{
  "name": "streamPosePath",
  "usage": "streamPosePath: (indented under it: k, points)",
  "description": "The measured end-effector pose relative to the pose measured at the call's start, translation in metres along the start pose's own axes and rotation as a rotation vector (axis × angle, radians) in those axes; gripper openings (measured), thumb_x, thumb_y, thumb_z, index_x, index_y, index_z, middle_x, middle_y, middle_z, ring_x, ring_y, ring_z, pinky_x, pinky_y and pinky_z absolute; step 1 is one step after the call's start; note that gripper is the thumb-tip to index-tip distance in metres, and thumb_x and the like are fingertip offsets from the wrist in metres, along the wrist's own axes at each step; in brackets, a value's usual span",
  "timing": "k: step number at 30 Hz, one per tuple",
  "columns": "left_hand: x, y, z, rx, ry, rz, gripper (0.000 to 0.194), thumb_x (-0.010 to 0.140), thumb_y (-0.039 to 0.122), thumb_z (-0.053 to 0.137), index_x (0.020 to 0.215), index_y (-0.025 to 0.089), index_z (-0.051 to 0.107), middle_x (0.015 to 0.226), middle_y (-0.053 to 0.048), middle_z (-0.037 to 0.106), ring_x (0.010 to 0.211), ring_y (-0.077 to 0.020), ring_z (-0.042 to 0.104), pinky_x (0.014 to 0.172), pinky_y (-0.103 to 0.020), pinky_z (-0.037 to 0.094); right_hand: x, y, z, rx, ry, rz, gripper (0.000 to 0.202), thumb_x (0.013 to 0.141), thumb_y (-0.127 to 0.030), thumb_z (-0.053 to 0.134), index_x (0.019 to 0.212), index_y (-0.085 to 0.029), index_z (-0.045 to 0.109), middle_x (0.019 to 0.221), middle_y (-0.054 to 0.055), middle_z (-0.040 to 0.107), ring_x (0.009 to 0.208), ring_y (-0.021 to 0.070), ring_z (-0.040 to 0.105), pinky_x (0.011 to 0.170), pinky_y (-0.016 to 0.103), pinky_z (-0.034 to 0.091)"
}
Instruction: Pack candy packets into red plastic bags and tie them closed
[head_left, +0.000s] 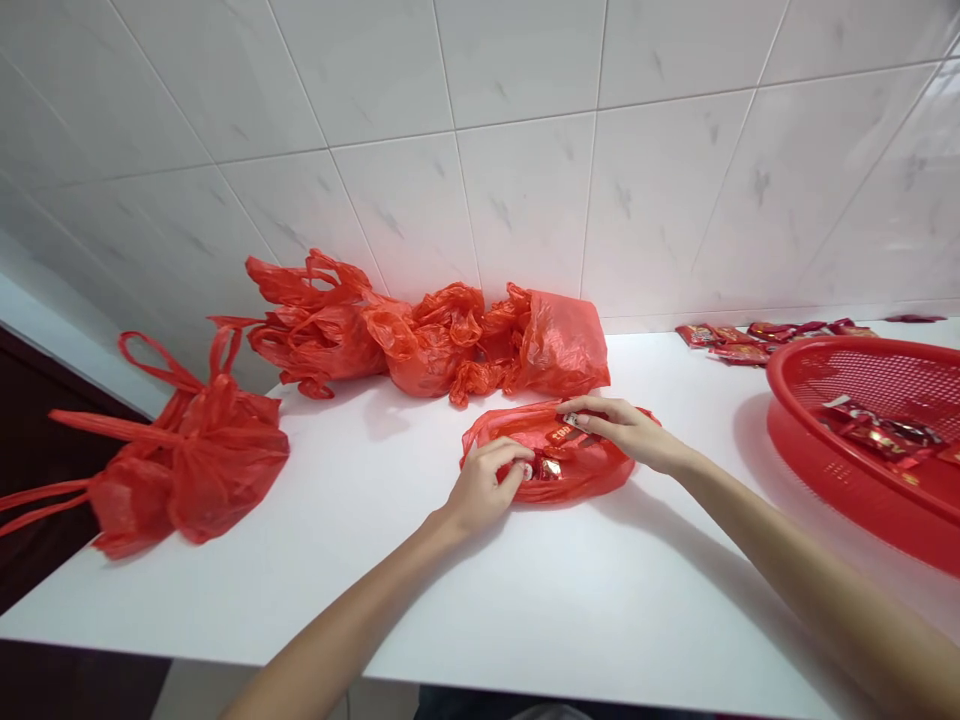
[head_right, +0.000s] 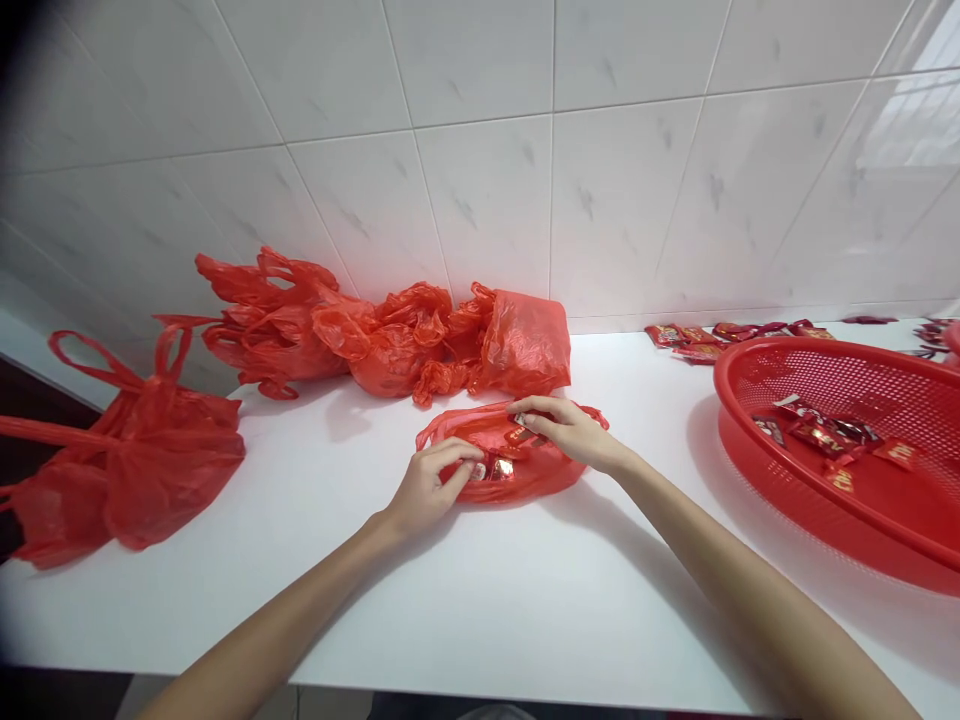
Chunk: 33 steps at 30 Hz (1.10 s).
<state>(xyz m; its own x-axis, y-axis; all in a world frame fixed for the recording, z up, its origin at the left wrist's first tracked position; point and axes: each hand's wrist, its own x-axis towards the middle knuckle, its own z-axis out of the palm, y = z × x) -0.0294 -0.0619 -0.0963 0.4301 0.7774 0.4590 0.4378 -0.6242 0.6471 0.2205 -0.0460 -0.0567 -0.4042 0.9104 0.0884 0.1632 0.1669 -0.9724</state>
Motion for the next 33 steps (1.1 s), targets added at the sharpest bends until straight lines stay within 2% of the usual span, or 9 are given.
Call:
streamPosePath:
  k: [3,6,8,11,18,24,27,30,33]
  points:
    - [-0.002,-0.004,0.002,0.058,-0.027,-0.047,0.02,0.091,0.018,0.056,0.102,0.019,0.072,0.099,-0.006,0.075,0.092,-0.0204,0.071,0.088,-0.041,0.057,-0.01,0.013,0.008,0.014,0.06,-0.022,0.044,0.092,-0.045,0.061,0.133,-0.029,0.064,0.123,0.007,0.067,0.093,0.0225,0.071,0.094,0.045,0.057]
    - [-0.005,-0.004,0.004,0.098,-0.125,-0.07,0.038,0.084,0.02,0.065,0.122,0.022,0.066,0.118,-0.008,0.072,0.11,-0.0244,0.068,0.098,-0.044,0.054,-0.019,0.026,0.015,0.0,0.125,-0.019,0.053,0.092,-0.042,0.06,0.143,-0.028,0.053,0.107,0.006,0.072,0.093,0.0241,0.071,0.099,0.049,0.053]
    - [-0.006,-0.004,0.006,0.118,-0.169,-0.093,0.053,0.081,0.021,0.069,0.133,0.023,0.06,0.128,-0.009,0.068,0.119,-0.0269,0.064,0.103,-0.046,0.052,-0.022,0.032,0.017,-0.021,0.155,-0.004,0.051,0.092,-0.04,0.06,0.14,-0.027,0.052,0.101,0.005,0.073,0.096,0.0256,0.071,0.102,0.051,0.051]
    - [-0.006,-0.004,0.009,0.147,-0.181,-0.152,0.06,0.082,0.03,0.071,0.139,0.021,0.055,0.133,-0.011,0.065,0.124,-0.0299,0.061,0.106,-0.049,0.05,-0.023,0.035,0.019,0.004,0.176,0.01,0.04,0.091,-0.042,0.061,0.128,-0.027,0.056,0.106,0.006,0.072,0.095,0.0257,0.072,0.1,0.05,0.053]
    - [0.002,-0.004,0.021,0.182,-0.153,-0.177,0.057,0.081,0.04,0.076,0.132,0.02,0.059,0.12,-0.01,0.071,0.111,-0.0303,0.063,0.098,-0.05,0.05,-0.018,0.047,0.024,0.171,0.162,0.034,0.04,0.086,-0.05,0.07,0.117,-0.026,0.059,0.125,0.008,0.065,0.09,0.0239,0.075,0.091,0.044,0.059]
    - [0.005,-0.015,0.027,0.074,-0.098,-0.087,0.041,0.082,0.018,0.066,0.122,0.023,0.065,0.107,-0.006,0.072,0.1,-0.0247,0.064,0.09,-0.043,0.053,-0.018,0.054,0.028,0.231,0.199,0.019,0.038,0.082,-0.047,0.076,0.111,-0.024,0.066,0.114,0.008,0.072,0.105,0.026,0.07,0.093,0.042,0.057]
    - [0.003,-0.017,0.026,0.041,-0.046,-0.056,0.036,0.084,0.013,0.06,0.118,0.023,0.067,0.107,-0.006,0.071,0.102,-0.0232,0.064,0.092,-0.042,0.052,-0.019,0.05,0.029,0.243,0.197,0.044,0.035,0.081,-0.045,0.079,0.106,-0.023,0.068,0.107,0.007,0.073,0.101,0.0242,0.07,0.091,0.039,0.056]
    - [0.003,-0.012,0.024,0.024,-0.001,-0.041,0.028,0.089,0.019,0.06,0.115,0.022,0.068,0.109,-0.007,0.07,0.105,-0.023,0.063,0.094,-0.042,0.051,-0.022,0.044,0.03,0.256,0.155,0.054,0.032,0.081,-0.043,0.08,0.102,-0.021,0.071,0.102,0.006,0.073,0.096,0.0227,0.07,0.089,0.039,0.055]
    - [0.003,-0.007,0.023,-0.017,-0.012,-0.029,0.018,0.093,0.028,0.062,0.107,0.023,0.071,0.099,-0.005,0.071,0.094,-0.0209,0.063,0.086,-0.039,0.052,-0.024,0.042,0.033,0.24,0.121,0.036,0.031,0.081,-0.041,0.08,0.105,-0.021,0.075,0.105,0.007,0.075,0.099,0.0241,0.07,0.093,0.041,0.054]
